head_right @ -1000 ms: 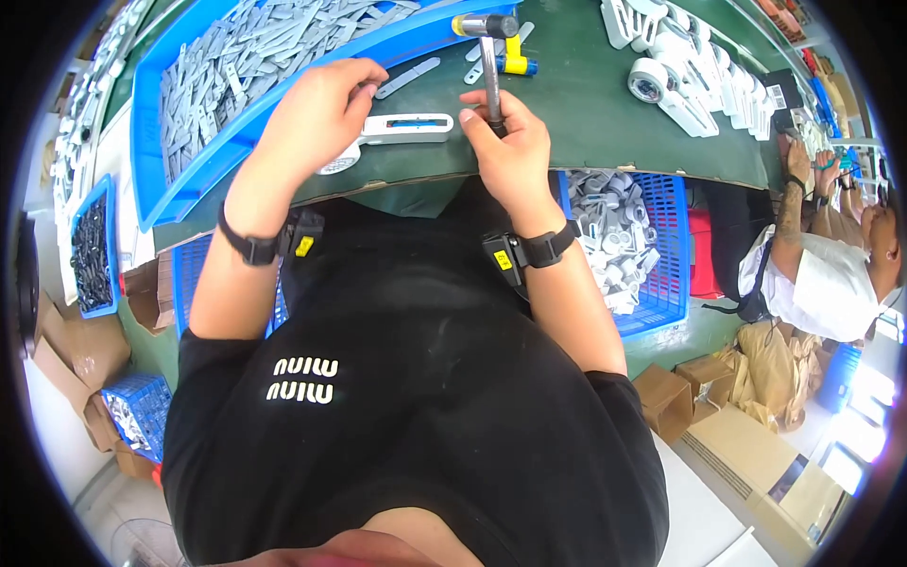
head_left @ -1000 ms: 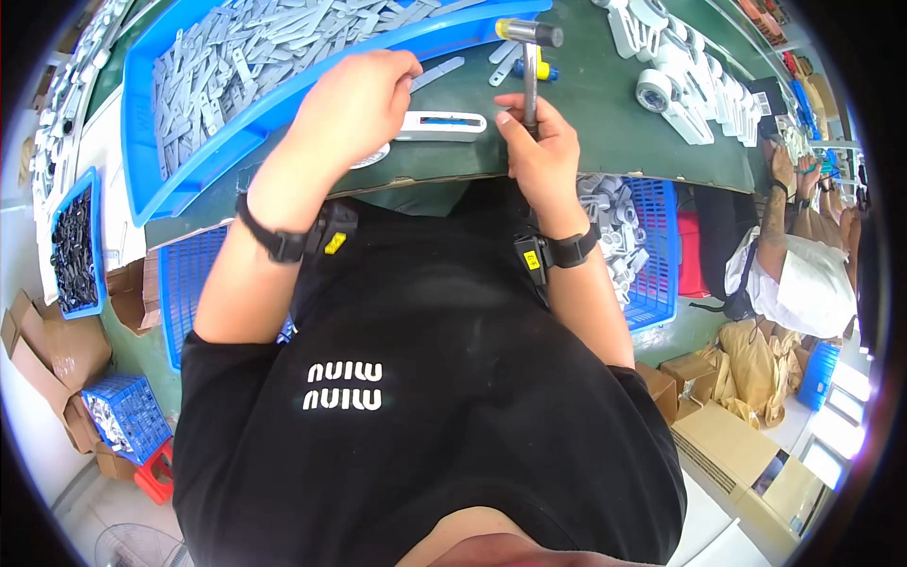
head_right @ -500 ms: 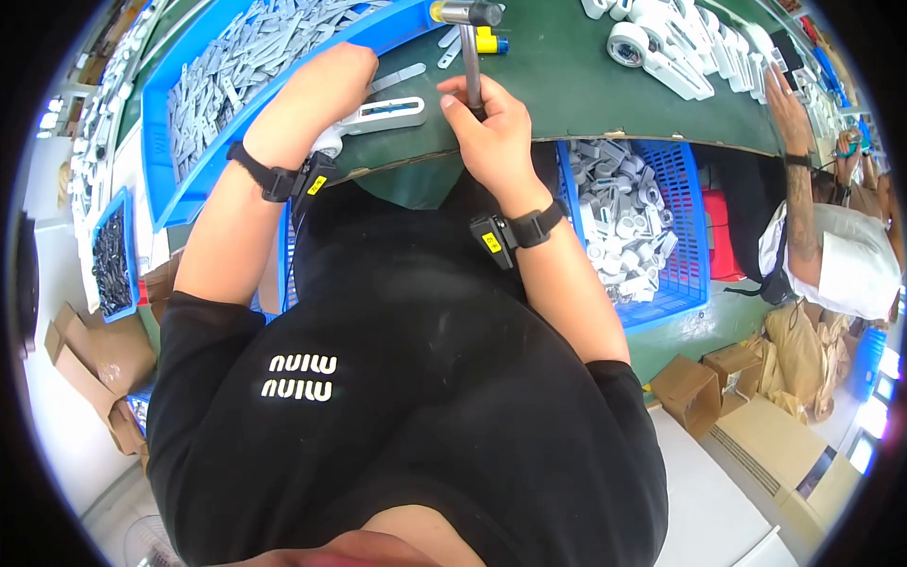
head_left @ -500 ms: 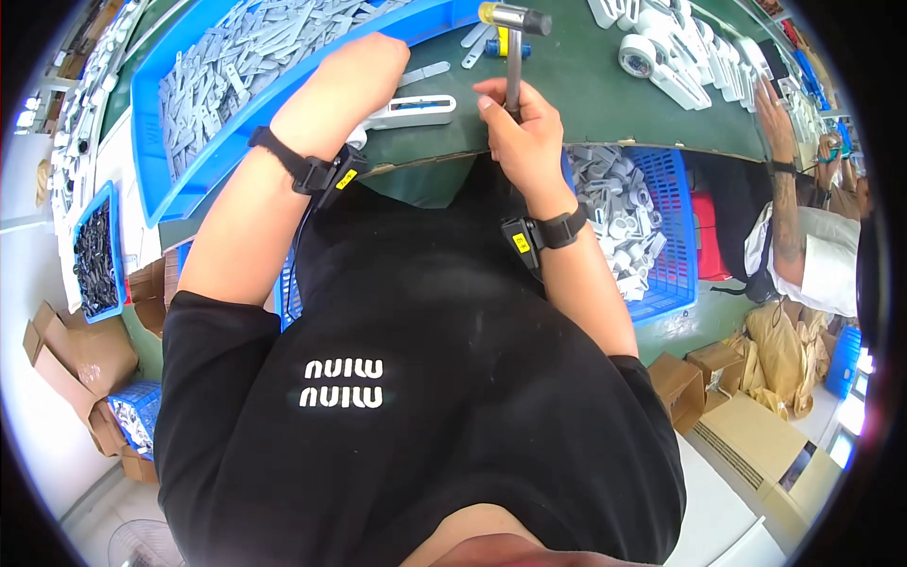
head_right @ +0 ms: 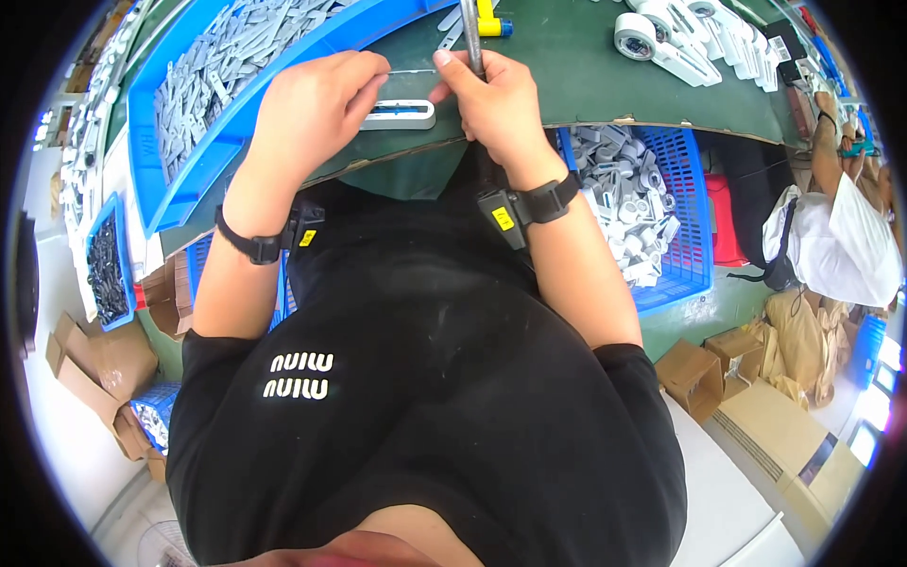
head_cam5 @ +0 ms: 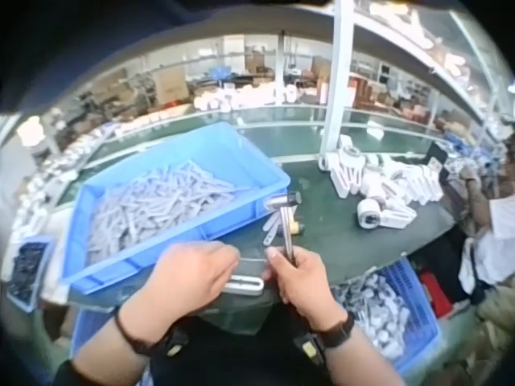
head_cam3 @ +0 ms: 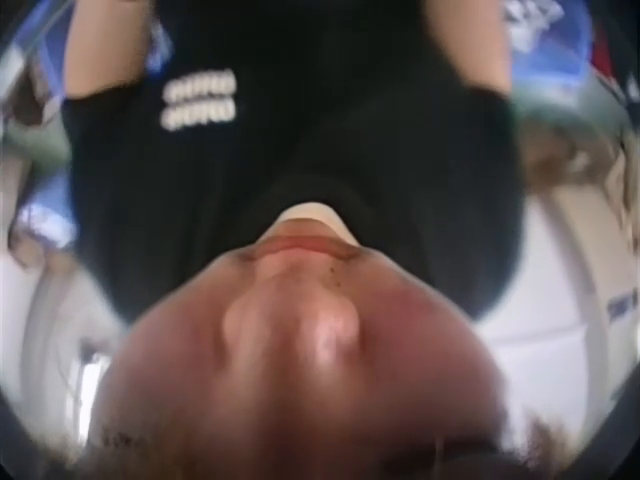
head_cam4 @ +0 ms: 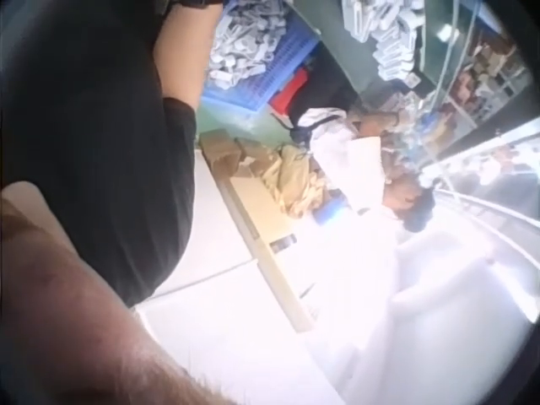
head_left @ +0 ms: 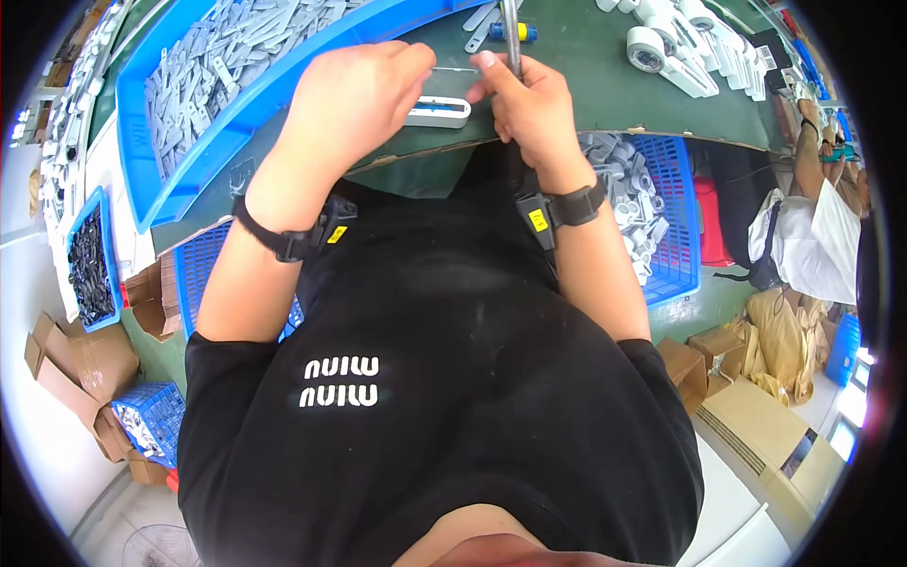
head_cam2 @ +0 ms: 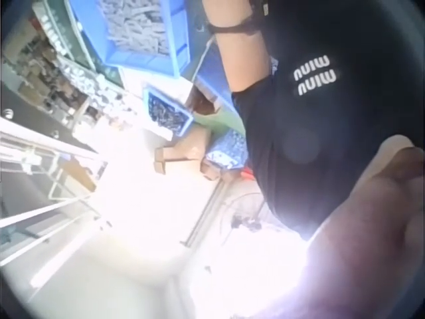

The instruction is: Assembling small metal parts into a plastic component using a small hammer at a factory workbench.

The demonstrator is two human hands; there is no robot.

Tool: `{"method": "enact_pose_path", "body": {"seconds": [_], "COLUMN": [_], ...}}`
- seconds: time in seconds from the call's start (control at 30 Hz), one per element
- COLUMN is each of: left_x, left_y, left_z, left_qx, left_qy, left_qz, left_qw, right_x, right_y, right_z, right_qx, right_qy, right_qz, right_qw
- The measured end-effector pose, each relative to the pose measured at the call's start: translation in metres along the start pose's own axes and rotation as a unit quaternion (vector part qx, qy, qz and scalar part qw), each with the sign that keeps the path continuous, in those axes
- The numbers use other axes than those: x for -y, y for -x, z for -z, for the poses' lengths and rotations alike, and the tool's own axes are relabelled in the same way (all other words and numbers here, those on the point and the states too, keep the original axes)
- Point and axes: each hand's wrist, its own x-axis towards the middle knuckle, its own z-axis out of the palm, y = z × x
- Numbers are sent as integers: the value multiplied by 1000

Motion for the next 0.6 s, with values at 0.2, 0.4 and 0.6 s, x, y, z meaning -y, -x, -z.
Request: {"method": "enact_pose_path", "body": {"seconds": [0.2,0.4,0.6], "left_x": [-2,10,7], "left_y": [16,24,27], "left_z": [-19,-6,-14], "left_qx": [-137,-5,-31], "left_qy": [121,96,108], "left_qz": [-13,-43,-57], "left_qw": [983,994,992], "right_x": [-3,-7,-4], "right_y": [3,1,-2], "right_z": [10,19,20], "right_qx": [18,-14,-6], "right_qy": [-20,-147,-159], "right_qz": [-22,7,-17], "right_qw": [999,989,987]}}
